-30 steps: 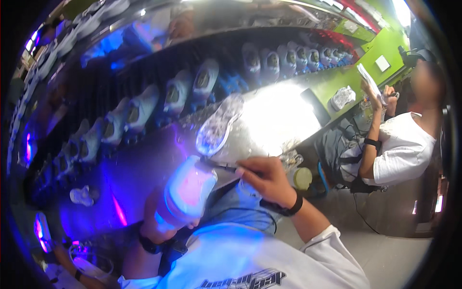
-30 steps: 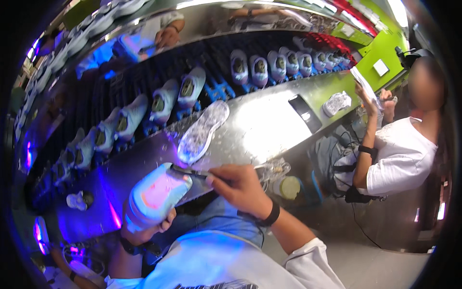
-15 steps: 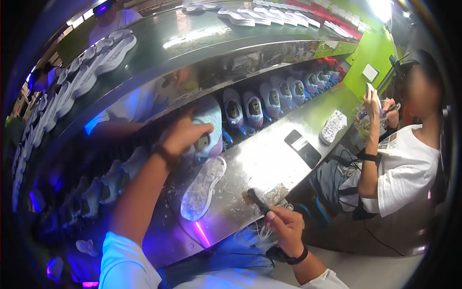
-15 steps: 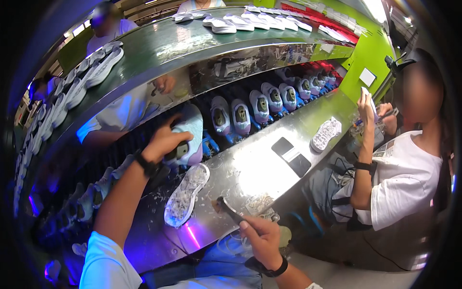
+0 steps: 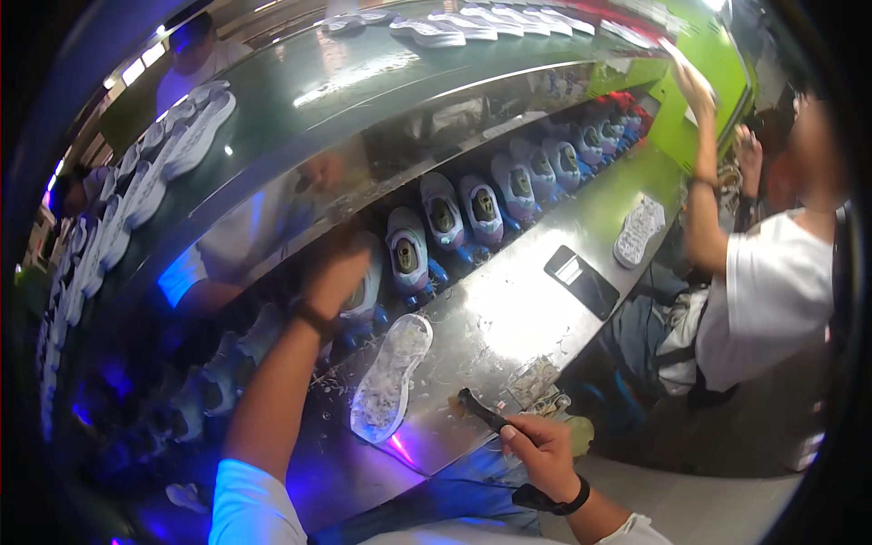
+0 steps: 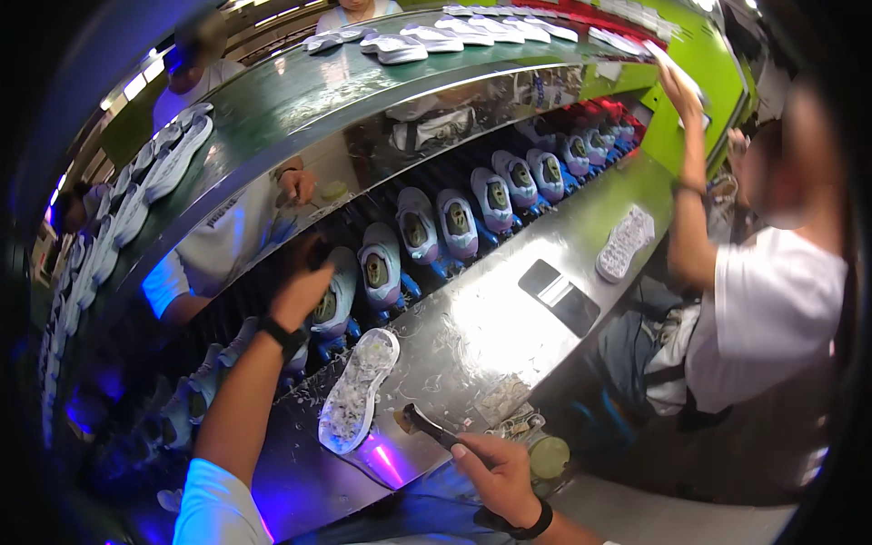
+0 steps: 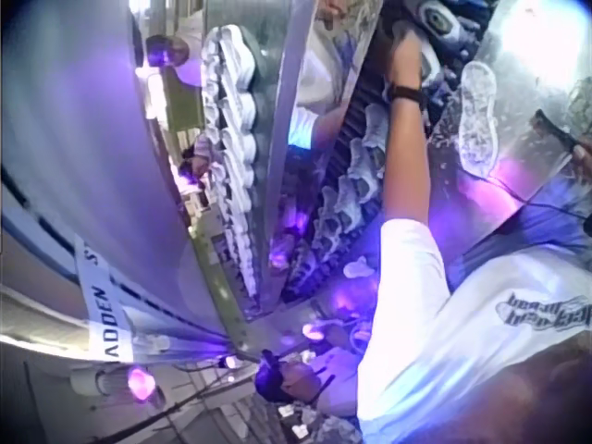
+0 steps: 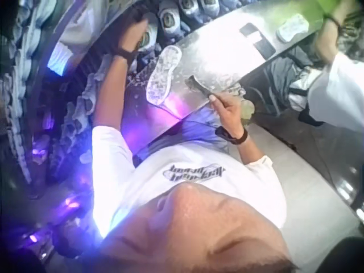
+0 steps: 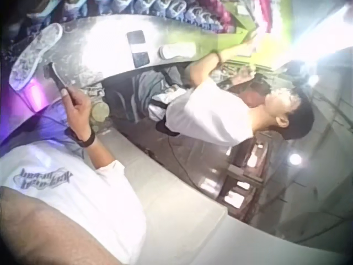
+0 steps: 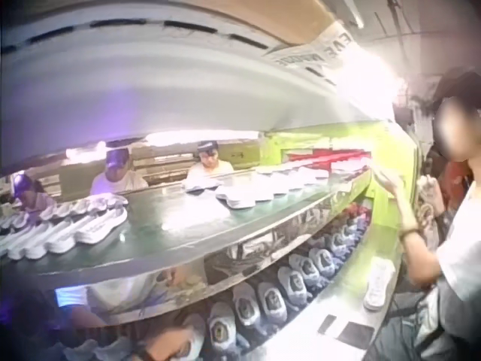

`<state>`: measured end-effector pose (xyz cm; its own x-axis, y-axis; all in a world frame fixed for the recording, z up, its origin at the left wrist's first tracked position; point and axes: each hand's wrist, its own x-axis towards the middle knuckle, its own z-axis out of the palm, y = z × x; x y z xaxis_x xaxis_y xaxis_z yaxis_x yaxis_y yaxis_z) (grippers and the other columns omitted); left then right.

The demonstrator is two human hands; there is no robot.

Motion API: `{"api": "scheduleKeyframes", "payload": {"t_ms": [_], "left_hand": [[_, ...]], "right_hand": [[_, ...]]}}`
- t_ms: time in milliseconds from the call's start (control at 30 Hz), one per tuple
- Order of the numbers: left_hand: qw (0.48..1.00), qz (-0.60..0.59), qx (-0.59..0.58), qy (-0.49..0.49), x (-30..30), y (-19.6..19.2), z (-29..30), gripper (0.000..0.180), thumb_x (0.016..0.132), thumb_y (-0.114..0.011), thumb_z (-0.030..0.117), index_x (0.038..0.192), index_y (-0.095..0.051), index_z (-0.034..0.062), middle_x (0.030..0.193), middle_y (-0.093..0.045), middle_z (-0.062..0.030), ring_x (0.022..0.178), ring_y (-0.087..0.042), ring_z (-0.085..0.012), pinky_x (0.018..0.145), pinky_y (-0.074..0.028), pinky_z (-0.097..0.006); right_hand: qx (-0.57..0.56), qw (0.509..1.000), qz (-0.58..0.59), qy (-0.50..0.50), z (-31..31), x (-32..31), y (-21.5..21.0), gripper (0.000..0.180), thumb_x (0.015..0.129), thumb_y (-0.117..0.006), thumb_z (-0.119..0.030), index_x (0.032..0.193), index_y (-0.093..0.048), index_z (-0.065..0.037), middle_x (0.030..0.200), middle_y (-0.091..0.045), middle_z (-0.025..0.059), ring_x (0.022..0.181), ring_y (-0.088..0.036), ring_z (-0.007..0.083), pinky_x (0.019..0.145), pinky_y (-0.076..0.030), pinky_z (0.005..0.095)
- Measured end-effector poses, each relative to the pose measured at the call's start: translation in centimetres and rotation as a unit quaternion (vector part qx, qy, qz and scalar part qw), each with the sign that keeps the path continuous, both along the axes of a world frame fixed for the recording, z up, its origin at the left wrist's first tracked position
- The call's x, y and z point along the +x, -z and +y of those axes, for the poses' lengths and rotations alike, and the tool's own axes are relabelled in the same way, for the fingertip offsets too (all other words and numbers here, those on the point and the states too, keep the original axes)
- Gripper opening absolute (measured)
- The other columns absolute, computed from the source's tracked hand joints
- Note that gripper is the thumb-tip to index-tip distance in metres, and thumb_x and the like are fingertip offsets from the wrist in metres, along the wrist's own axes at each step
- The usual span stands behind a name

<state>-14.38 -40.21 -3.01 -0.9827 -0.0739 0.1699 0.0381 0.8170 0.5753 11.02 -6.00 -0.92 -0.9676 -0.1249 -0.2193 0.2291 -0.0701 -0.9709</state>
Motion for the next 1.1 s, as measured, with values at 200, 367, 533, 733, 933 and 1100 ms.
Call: {"api": "scheduleKeyframes", "payload": {"t_ms": [200,367,533,733,933,1100], "left_hand": [[0.944,-0.197,-0.263,-0.026,7.0,1.4,-10.1,0.070,0.069,-0.081,0.045,0.131,-0.072,0.0146,0.128,-0.072,-0.0160,0.114,-0.070,-0.0391,0.101,-0.055,-0.047],[0.993,-0.093,-0.033,-0.056,9.4,1.6,-11.4,0.056,0.080,-0.081,0.033,0.126,-0.072,0.0015,0.121,-0.076,-0.0142,0.106,-0.074,-0.0305,0.095,-0.058,-0.042],[0.791,-0.109,0.597,-0.085,21.6,-6.9,-9.1,0.042,0.095,-0.068,0.018,0.135,-0.064,0.0048,0.117,-0.073,-0.0087,0.105,-0.071,-0.0255,0.097,-0.056,-0.043],[0.792,-0.059,0.587,-0.156,37.8,-10.6,-9.8,0.051,0.091,-0.074,0.027,0.133,-0.060,0.0021,0.123,-0.070,-0.0112,0.114,-0.068,-0.0244,0.102,-0.054,-0.044],[0.951,0.073,0.255,-0.160,44.9,-10.8,-6.5,0.071,0.071,-0.093,0.015,0.132,-0.059,0.0028,0.120,-0.069,-0.0121,0.114,-0.066,-0.0213,0.100,-0.053,-0.040],[0.980,0.113,0.038,-0.162,49.1,-9.1,-4.6,0.068,0.068,-0.091,0.012,0.129,-0.061,0.0056,0.127,-0.064,-0.0179,0.119,-0.062,-0.0384,0.106,-0.048,-0.049]], "right_hand": [[-0.023,0.999,0.025,-0.024,-1.5,1.3,-0.5,0.018,0.098,-0.073,-0.009,0.107,-0.076,0.005,0.073,-0.067,0.0007,0.066,-0.056,0.0048,0.057,-0.041,0.0239],[-0.014,0.998,0.050,-0.035,-1.7,3.1,-3.1,0.017,0.098,-0.072,-0.009,0.106,-0.075,0.006,0.072,-0.068,0.0014,0.066,-0.058,0.0055,0.059,-0.043,0.0237],[-0.022,0.997,0.050,-0.047,-1.9,5.1,-4.5,0.019,0.098,-0.073,-0.010,0.107,-0.075,0.007,0.074,-0.069,0.0020,0.067,-0.059,0.0060,0.060,-0.044,0.0234],[-0.017,0.992,0.006,-0.127,-5.7,7.4,-5.7,0.020,0.098,-0.074,-0.013,0.106,-0.075,0.006,0.071,-0.063,-0.0016,0.065,-0.053,0.0039,0.057,-0.041,0.0234],[0.048,0.970,0.022,-0.237,-10.6,8.8,-5.8,0.023,0.099,-0.074,-0.017,0.105,-0.076,0.005,0.069,-0.058,-0.0028,0.065,-0.048,0.0037,0.055,-0.037,0.0247],[0.072,0.959,0.017,-0.272,-14.9,10.0,-4.2,0.028,0.100,-0.071,-0.020,0.106,-0.074,0.007,0.068,-0.058,-0.0008,0.065,-0.050,0.0051,0.056,-0.042,0.0273]]}}
